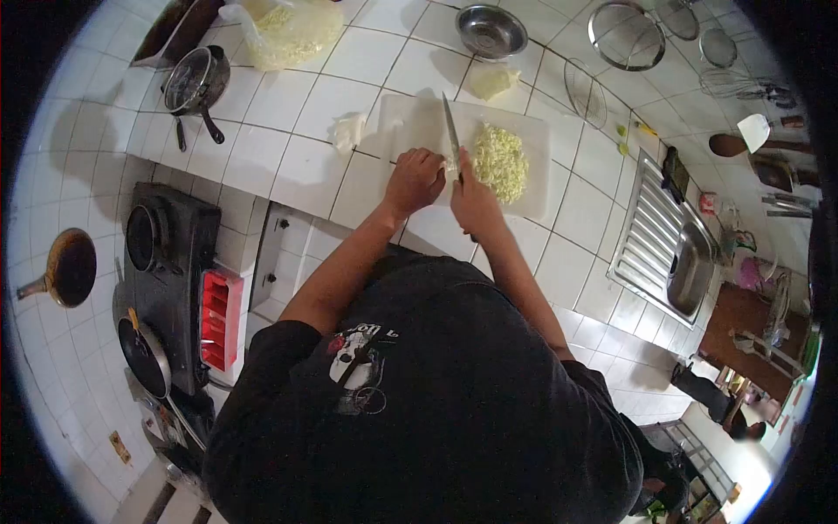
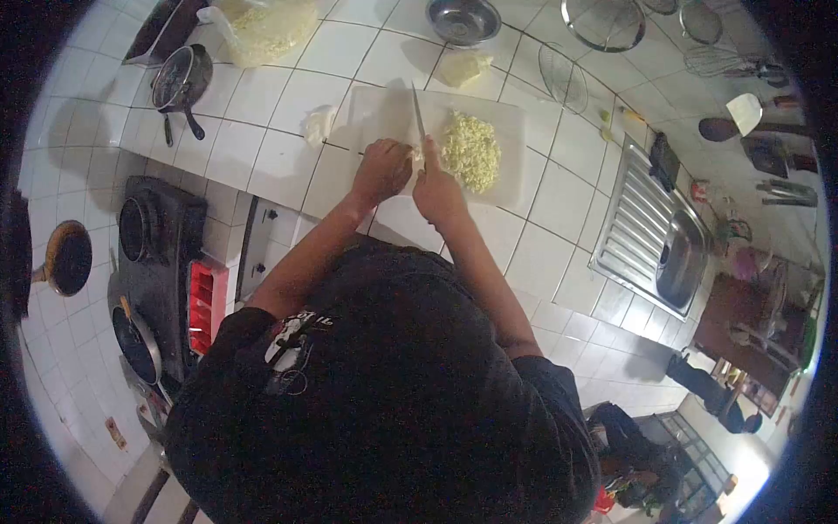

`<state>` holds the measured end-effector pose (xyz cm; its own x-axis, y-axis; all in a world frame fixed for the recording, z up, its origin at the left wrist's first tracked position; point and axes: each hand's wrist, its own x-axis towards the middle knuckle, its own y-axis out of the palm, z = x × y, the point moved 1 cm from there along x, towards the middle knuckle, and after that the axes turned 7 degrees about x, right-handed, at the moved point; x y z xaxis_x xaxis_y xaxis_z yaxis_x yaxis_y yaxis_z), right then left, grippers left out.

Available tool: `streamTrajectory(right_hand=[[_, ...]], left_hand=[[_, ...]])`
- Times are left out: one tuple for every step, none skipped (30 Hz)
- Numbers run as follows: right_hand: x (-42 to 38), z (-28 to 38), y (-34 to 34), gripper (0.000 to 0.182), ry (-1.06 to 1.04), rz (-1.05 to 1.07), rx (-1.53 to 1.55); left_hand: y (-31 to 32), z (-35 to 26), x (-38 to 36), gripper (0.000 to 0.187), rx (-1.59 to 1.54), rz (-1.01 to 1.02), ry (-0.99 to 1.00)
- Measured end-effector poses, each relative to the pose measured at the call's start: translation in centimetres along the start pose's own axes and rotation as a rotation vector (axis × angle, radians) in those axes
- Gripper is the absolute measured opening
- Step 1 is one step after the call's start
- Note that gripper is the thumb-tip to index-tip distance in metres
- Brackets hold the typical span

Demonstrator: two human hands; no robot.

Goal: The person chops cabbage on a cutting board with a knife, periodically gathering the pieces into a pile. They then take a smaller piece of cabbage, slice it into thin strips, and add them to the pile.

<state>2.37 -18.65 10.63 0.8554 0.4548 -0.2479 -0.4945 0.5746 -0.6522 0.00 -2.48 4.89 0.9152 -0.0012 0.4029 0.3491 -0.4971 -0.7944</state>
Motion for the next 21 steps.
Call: streamTrajectory(right_hand=[[-0.1, 1.0, -1.2, 0.075, 0.036, 0.054, -0.011], [-1.5, 5.7, -4.5, 0.076, 0.286, 0.214, 0.216], [-1.3, 3.7, -2.7, 0.076, 0.286, 0.209, 0.219], [-0.5, 0.3, 0.3, 0.075, 0.056, 0.039, 0.122], [-0.1, -1.6, 1.7, 0.075, -0.171, -0.133, 0.022], [-0.3, -1.2, 1.9, 0.073, -0.018, -0.040, 0.047], [-0.4, -0.8, 1.4, 0.073, -0.021, -0.048, 0.044], [-0.3, -0.5, 0.9, 0.073, 0.015, -0.033, 0.046], [-0.7, 1.0, 0.0, 0.073, 0.053, -0.012, 0.051], [-1.8, 5.6, -3.0, 0.072, 0.304, 0.140, 0.235], [-2.0, 4.8, -2.1, 0.072, 0.313, 0.146, 0.239], [-1.6, 3.1, -0.7, 0.071, 0.223, 0.081, 0.173], [-1.0, 1.6, 0.3, 0.069, 0.124, 0.012, 0.101], [-0.6, 0.2, 1.5, 0.068, 0.069, -0.046, 0.066], [-0.6, 0.5, 1.0, 0.068, 0.062, -0.043, 0.056], [-0.6, 0.8, 0.5, 0.068, 0.074, -0.016, -0.009], [-0.6, 1.0, 0.1, 0.068, 0.086, 0.016, -0.073], [-0.9, 1.8, -0.9, 0.070, 0.124, 0.062, -0.033], [-0.9, 2.1, -1.1, 0.070, 0.124, 0.071, -0.032], [-0.9, 2.3, -1.2, 0.071, 0.119, 0.100, -0.029], [-0.8, 2.4, -1.4, 0.073, 0.113, 0.123, -0.028]], left_hand=[[-0.1, 0.1, -0.2, 0.024, 0.004, 0.000, -0.005], [-0.2, 0.1, -0.4, 0.024, -0.003, -0.013, -0.001], [-0.3, 0.0, -0.3, 0.024, -0.013, -0.028, 0.008], [-0.3, 0.2, -0.2, 0.024, -0.014, -0.030, 0.018], [-0.3, 0.4, -0.3, 0.025, 0.025, -0.027, 0.039], [-0.5, 0.3, -0.2, 0.027, 0.064, -0.024, 0.058], [-0.4, 0.0, 0.0, 0.027, 0.063, -0.031, 0.065], [-0.3, -0.2, 0.1, 0.027, 0.060, -0.021, 0.020], [-0.3, -0.2, 0.0, 0.028, 0.059, -0.005, -0.028], [0.1, 0.4, -0.2, 0.027, -0.021, -0.010, -0.045], [0.3, 0.6, -0.6, 0.027, -0.024, 0.001, -0.050], [0.5, 0.7, -0.7, 0.025, 0.009, 0.011, -0.044], [0.7, 0.7, -0.4, 0.022, 0.042, 0.010, -0.035], [0.7, 0.6, -0.2, 0.022, 0.038, 0.000, -0.037], [0.4, 0.4, -0.3, 0.021, 0.094, -0.047, -0.014], [0.2, 0.4, -0.2, 0.020, 0.154, -0.095, 0.005], [0.1, 0.5, -0.2, 0.020, 0.159, -0.103, -0.010], [-0.2, 0.2, -0.2, 0.019, 0.136, -0.089, -0.035], [-0.3, 0.1, -0.4, 0.017, 0.111, -0.070, -0.053], [-0.1, 0.1, -0.5, 0.012, 0.058, -0.070, -0.069], [0.3, 0.5, -0.7, 0.012, 0.055, -0.069, -0.064]])
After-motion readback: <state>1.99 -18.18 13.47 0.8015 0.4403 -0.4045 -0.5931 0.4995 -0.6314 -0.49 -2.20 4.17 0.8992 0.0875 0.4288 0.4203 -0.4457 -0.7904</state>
